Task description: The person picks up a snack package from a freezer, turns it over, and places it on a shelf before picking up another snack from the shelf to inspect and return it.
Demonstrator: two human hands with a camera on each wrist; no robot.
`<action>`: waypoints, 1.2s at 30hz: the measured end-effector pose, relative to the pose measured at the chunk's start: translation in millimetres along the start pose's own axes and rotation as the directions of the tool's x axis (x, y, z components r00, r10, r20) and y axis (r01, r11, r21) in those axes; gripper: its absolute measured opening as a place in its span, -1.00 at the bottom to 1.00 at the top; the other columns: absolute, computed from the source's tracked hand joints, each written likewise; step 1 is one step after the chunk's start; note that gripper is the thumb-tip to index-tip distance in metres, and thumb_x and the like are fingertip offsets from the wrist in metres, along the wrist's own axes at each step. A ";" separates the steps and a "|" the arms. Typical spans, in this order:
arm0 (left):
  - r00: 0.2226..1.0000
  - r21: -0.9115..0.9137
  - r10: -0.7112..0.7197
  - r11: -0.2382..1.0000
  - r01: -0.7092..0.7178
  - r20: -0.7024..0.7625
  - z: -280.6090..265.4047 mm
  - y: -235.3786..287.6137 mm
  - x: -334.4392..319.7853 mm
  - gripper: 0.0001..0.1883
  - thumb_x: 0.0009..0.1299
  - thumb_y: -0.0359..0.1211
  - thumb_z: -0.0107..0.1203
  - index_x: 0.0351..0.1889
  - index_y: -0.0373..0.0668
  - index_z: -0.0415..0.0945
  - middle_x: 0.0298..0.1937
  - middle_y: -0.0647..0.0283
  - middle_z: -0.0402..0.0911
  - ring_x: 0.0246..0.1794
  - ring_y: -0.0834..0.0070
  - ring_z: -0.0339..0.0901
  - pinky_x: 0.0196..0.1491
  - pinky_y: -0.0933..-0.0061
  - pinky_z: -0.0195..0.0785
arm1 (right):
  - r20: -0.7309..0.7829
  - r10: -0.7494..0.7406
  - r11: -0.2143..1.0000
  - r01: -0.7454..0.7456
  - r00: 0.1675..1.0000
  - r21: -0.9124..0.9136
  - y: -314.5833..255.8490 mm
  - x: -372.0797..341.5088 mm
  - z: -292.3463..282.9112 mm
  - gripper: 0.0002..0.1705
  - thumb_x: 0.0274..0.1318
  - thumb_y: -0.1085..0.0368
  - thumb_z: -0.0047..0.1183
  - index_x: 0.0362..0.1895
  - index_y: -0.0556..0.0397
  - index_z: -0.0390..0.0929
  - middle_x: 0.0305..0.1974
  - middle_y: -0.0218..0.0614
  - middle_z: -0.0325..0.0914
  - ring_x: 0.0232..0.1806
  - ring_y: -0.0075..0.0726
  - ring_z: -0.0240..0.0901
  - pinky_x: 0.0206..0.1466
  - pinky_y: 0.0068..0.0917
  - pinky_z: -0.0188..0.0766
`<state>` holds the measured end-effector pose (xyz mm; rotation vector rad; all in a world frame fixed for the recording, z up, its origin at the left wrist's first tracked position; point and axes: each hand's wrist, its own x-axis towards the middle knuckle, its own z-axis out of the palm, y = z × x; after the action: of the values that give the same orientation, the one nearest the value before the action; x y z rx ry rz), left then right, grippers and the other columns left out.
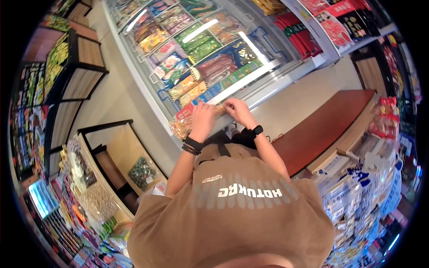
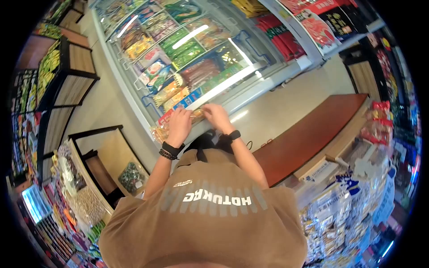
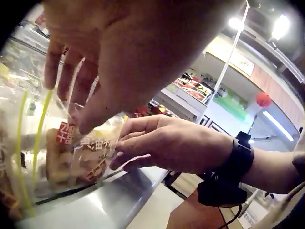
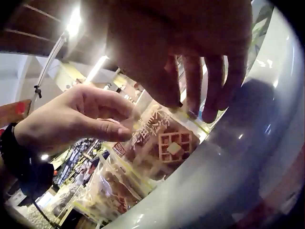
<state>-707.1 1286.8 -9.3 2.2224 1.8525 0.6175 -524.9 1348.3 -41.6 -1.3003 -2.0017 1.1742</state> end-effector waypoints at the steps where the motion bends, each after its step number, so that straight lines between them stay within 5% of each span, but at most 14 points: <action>1: 1.000 -0.023 0.021 1.000 -0.021 0.000 -2.4 2.6 -1.0 -0.81 0.27 -0.47 0.16 -0.15 -0.21 0.59 -0.22 0.15 0.59 -0.04 0.14 0.48 0.01 0.14 0.32 | -0.069 0.004 0.999 -0.001 0.998 0.044 0.2 -6.3 0.3 -0.84 0.19 0.36 0.07 -0.19 0.13 0.61 -0.27 -0.04 0.63 -0.24 0.08 0.59 -0.15 -0.20 0.49; 2: 0.999 -0.050 0.040 0.998 -0.042 -0.030 -5.2 5.8 -2.3 -0.83 0.28 -0.47 0.15 -0.16 -0.22 0.59 -0.22 0.14 0.58 -0.04 0.13 0.47 0.00 0.14 0.32 | -0.136 -0.052 0.999 0.053 0.989 0.001 2.2 -13.4 1.1 -0.86 0.24 0.35 0.06 -0.18 0.15 0.57 -0.28 -0.06 0.62 -0.28 0.00 0.58 -0.17 -0.24 0.48; 4: 0.994 -0.129 0.080 0.988 -0.090 -0.075 -16.8 8.9 -0.1 -0.84 0.29 -0.48 0.13 -0.17 -0.24 0.58 -0.23 0.09 0.58 -0.04 0.10 0.47 0.02 0.11 0.33 | -0.090 0.195 0.971 -0.179 0.977 0.156 -9.6 -32.0 -1.0 -0.84 0.25 0.35 0.04 -0.12 0.13 0.52 -0.23 0.00 0.60 -0.17 0.12 0.54 -0.10 -0.16 0.47; 6: 0.986 -0.241 0.101 0.962 -0.131 -0.131 -24.2 19.2 -1.8 -0.87 0.33 -0.48 0.11 -0.19 -0.25 0.58 -0.24 0.06 0.57 -0.09 0.07 0.47 0.02 0.09 0.34 | -0.169 0.265 0.944 -0.220 0.949 0.245 -9.9 -56.2 2.0 -0.85 0.34 0.34 -0.03 -0.09 0.15 0.42 -0.24 -0.05 0.54 -0.18 -0.04 0.48 -0.10 -0.24 0.45; 10: 0.981 -0.453 0.104 0.875 -0.168 -0.163 -48.9 41.3 -6.1 -0.86 0.36 -0.41 0.19 -0.17 -0.25 0.58 -0.25 0.08 0.60 -0.20 0.07 0.53 -0.10 0.12 0.40 | -0.388 0.145 0.972 -0.057 0.910 0.229 -15.2 -97.0 -5.4 -0.86 0.41 0.33 -0.02 -0.10 0.15 0.40 -0.29 -0.11 0.50 -0.25 -0.30 0.45 -0.14 -0.32 0.42; 12: 0.988 -0.524 0.103 0.839 -0.147 -0.111 -50.0 44.5 -18.3 -0.80 0.36 -0.36 0.23 -0.13 -0.25 0.59 -0.21 0.06 0.63 -0.19 0.07 0.58 -0.11 0.14 0.45 | -0.362 0.287 0.887 -0.103 0.887 0.451 -11.8 -113.3 -2.2 -0.85 0.41 0.33 -0.02 -0.08 0.16 0.41 -0.26 -0.22 0.55 -0.19 -0.40 0.48 -0.12 -0.40 0.43; 15: 0.995 -0.628 0.097 0.777 -0.051 0.039 -48.7 54.1 -27.5 -0.63 0.38 -0.27 0.28 0.04 -0.29 0.57 -0.12 0.01 0.68 -0.12 0.12 0.66 -0.05 0.20 0.52 | -0.444 0.349 0.887 -0.138 0.825 0.441 -48.7 -146.5 -12.2 -0.85 0.41 0.37 -0.04 -0.02 0.14 0.41 -0.18 -0.21 0.56 -0.06 -0.39 0.54 0.00 -0.39 0.50; 17: 0.973 -0.707 0.133 0.706 0.043 0.191 -21.3 46.9 -35.5 -0.54 0.39 -0.22 0.29 0.15 -0.30 0.53 -0.09 0.01 0.70 -0.12 0.18 0.69 -0.05 0.25 0.54 | -0.531 0.435 0.866 -0.176 0.728 0.468 -30.7 -171.6 5.9 -0.84 0.36 0.40 -0.03 -0.01 0.10 0.47 -0.24 -0.35 0.51 -0.22 -0.52 0.43 -0.15 -0.52 0.42; 18: 0.968 -0.745 0.159 0.666 0.040 0.194 -30.0 56.2 -36.8 -0.52 0.39 -0.21 0.29 0.16 -0.30 0.52 -0.08 0.01 0.71 -0.14 0.18 0.70 -0.06 0.26 0.55 | -0.670 0.327 0.914 -0.043 0.667 0.403 -12.8 -181.8 19.4 -0.83 0.35 0.42 -0.03 -0.02 0.09 0.49 -0.30 -0.42 0.48 -0.29 -0.56 0.37 -0.21 -0.56 0.38; 20: 0.969 -0.776 0.184 0.631 0.015 0.168 -29.1 55.0 -47.0 -0.54 0.40 -0.22 0.29 0.14 -0.31 0.53 -0.11 0.00 0.72 -0.18 0.21 0.72 -0.12 0.33 0.55 | -0.690 0.322 0.915 -0.025 0.649 0.403 -7.8 -199.5 33.7 -0.83 0.36 0.42 -0.03 -0.01 0.11 0.46 -0.31 -0.43 0.49 -0.28 -0.58 0.39 -0.21 -0.56 0.39; 23: 0.885 -0.787 0.404 0.612 -0.075 0.230 -51.2 85.9 -47.5 -0.60 0.39 -0.24 0.29 0.09 -0.29 0.57 -0.15 -0.01 0.72 -0.18 0.27 0.72 -0.15 0.36 0.53 | -0.655 0.463 0.819 -0.007 0.597 0.573 -42.9 -242.2 24.9 -0.83 0.39 0.41 -0.05 0.02 0.12 0.42 -0.32 -0.42 0.50 -0.29 -0.60 0.40 -0.21 -0.57 0.40; 27: 0.874 -0.751 0.426 0.650 -0.118 0.232 -62.9 122.0 -66.4 -0.78 0.42 -0.36 0.23 -0.08 -0.32 0.66 -0.27 0.08 0.75 -0.27 0.45 0.71 -0.16 0.47 0.54 | -0.731 0.425 0.820 0.114 0.534 0.561 -62.9 -281.9 25.2 -0.80 0.41 0.38 -0.04 0.05 0.14 0.40 -0.33 -0.42 0.54 -0.30 -0.61 0.43 -0.19 -0.56 0.42; 33: 0.807 -0.841 0.575 0.497 -0.215 0.134 -55.5 193.9 -121.6 -0.85 0.42 -0.47 0.18 -0.14 -0.38 0.65 -0.30 0.11 0.76 -0.34 0.56 0.66 -0.22 0.52 0.52 | -0.777 0.471 0.882 -0.196 0.417 0.429 -126.3 -391.4 20.4 -0.70 0.37 0.30 0.02 0.07 0.22 0.54 -0.22 -0.06 0.65 -0.28 -0.34 0.54 -0.21 -0.37 0.46; 36: 0.745 -0.840 0.658 0.460 -0.289 0.104 -64.7 237.7 -156.5 -0.87 0.40 -0.51 0.20 -0.16 -0.40 0.65 -0.31 0.11 0.75 -0.34 0.53 0.67 -0.20 0.52 0.53 | -0.842 0.474 0.880 -0.184 0.259 0.438 -136.0 -445.8 35.2 -0.71 0.36 0.30 0.02 0.03 0.24 0.54 -0.28 0.00 0.64 -0.35 -0.28 0.53 -0.23 -0.35 0.45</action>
<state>-543.1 1078.0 112.1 1.9624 0.4699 0.7574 -423.9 909.0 82.2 -1.7340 -0.6608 0.4851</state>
